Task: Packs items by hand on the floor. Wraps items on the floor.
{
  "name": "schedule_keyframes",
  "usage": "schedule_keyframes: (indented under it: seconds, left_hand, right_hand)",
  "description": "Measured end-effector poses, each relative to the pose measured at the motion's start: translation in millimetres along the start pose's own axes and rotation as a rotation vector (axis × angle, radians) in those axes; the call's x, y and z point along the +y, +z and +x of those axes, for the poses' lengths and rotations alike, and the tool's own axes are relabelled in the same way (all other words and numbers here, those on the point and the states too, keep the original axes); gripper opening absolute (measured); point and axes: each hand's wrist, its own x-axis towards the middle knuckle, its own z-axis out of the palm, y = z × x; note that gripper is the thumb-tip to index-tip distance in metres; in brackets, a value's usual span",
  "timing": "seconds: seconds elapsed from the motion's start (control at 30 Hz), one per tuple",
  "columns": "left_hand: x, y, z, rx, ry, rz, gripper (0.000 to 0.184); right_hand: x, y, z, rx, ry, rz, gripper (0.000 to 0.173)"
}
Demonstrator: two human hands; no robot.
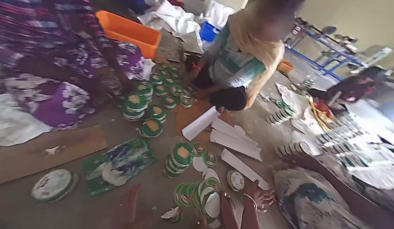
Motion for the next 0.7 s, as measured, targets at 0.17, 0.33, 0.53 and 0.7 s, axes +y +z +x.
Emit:
schedule_keyframes:
  seconds: [0.17, 0.33, 0.53, 0.7]
  left_hand:
    - [-34, -3, 7, -0.107, 0.059, -0.094, 0.085]
    - [-33, -9, 16, -0.198, -0.017, -0.317, 0.079]
    - [-3, -21, 30, -0.402, -0.442, -0.827, 0.064]
    - [-46, -49, 28, -0.107, 0.189, -0.533, 0.108]
  right_hand:
    - [-123, -13, -125, -0.886, -0.460, 0.750, 0.059]
    - [-168, 14, -194, -1.551, -0.061, 0.863, 0.044]
    - [-150, -11, -228, -1.610, -0.087, 0.622, 0.038]
    - [-105, -39, -307, -1.718, -0.281, 0.589, 0.057]
